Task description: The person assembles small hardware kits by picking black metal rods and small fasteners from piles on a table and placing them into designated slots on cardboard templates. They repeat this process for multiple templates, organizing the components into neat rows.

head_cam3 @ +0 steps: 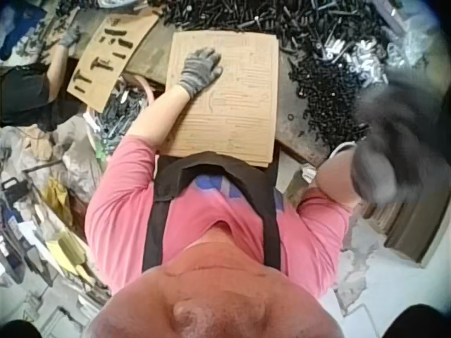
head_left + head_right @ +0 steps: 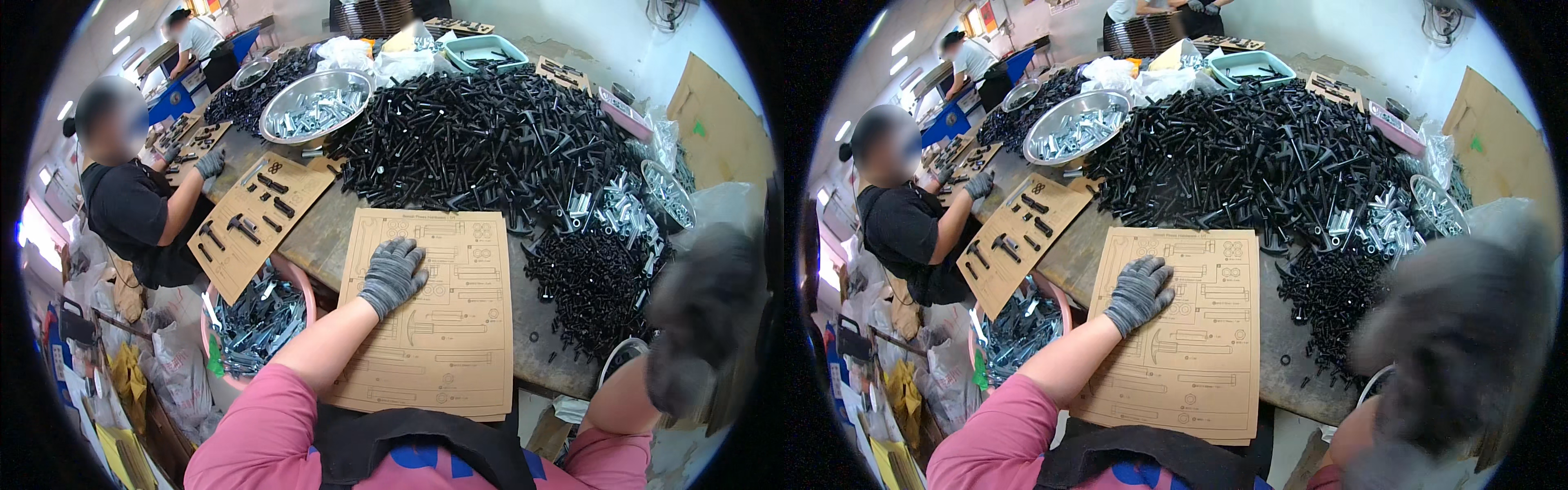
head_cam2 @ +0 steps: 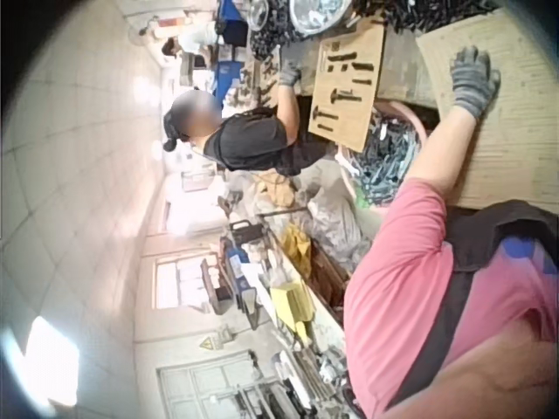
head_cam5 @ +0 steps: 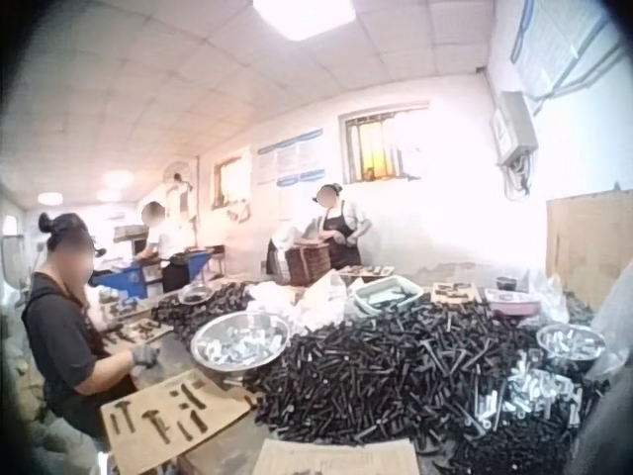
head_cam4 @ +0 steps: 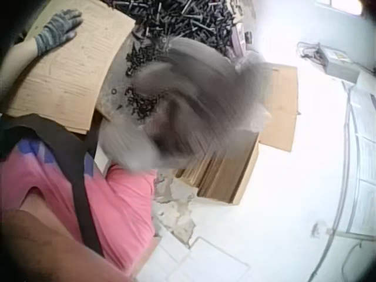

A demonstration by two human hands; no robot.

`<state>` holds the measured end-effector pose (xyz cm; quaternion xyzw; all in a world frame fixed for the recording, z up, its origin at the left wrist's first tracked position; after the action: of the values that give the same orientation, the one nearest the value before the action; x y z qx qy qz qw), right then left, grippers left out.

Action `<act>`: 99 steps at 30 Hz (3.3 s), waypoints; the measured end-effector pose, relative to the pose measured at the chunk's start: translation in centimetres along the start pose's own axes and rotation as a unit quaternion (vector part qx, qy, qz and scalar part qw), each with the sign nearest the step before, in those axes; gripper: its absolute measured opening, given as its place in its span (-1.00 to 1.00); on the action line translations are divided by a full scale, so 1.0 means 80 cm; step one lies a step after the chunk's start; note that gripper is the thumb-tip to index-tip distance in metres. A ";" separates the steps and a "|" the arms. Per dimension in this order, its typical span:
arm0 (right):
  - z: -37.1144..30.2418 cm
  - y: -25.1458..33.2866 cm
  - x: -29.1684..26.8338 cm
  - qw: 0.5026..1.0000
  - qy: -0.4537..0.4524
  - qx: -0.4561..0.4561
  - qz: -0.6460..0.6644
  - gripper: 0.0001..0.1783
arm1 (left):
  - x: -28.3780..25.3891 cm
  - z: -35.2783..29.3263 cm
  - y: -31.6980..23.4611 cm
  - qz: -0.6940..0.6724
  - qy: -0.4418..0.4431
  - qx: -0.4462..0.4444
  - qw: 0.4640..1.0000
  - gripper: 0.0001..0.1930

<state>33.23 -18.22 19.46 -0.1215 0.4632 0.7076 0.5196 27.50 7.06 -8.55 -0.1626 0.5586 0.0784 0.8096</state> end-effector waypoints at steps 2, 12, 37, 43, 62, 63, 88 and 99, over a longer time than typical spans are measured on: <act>-0.007 -0.009 -0.022 0.999 -0.021 0.003 -0.025 -0.51 | -0.002 0.004 0.001 -0.006 -0.018 0.006 1.000 -0.57; -0.042 -0.027 -0.074 0.993 -0.065 0.017 -0.097 -0.52 | -0.005 -0.004 0.006 0.000 -0.017 0.000 1.000 -0.57; -0.077 -0.062 -0.098 0.982 -0.102 0.085 -0.138 -0.52 | -0.003 -0.005 0.004 0.001 -0.038 0.018 0.999 -0.61; -0.072 -0.056 -0.098 0.983 -0.105 0.061 -0.141 -0.52 | -0.002 -0.001 0.001 0.001 -0.025 0.012 1.000 -0.61; 0.075 -0.366 0.150 0.954 0.085 0.124 -0.260 -0.67 | -0.007 -0.003 0.002 0.002 -0.040 0.011 0.999 -0.62; 0.079 -0.387 0.168 0.937 0.101 0.137 -0.304 -0.68 | -0.008 -0.003 0.001 -0.005 -0.040 0.008 0.999 -0.62; 0.152 -0.348 0.250 0.865 0.271 0.129 -0.402 -0.58 | -0.011 0.000 0.005 -0.024 -0.023 -0.001 0.999 -0.60; 0.163 -0.357 0.289 0.847 0.353 0.211 -0.336 -0.61 | -0.012 0.000 0.008 -0.035 -0.038 0.003 0.999 -0.60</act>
<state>51.56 7.24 -3.71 -0.3991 0.6843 0.2846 0.5399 26.99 7.69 -7.75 -0.1767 0.5215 0.0548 0.8330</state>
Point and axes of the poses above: each hand's wrist, its own z-axis towards the middle knuckle, its own x-axis out of the palm, y = z × x, the point moved 2 cm from there along z, towards the middle knuckle, and after that the axes turned 1 degree about -y, right-handed, at the moved point
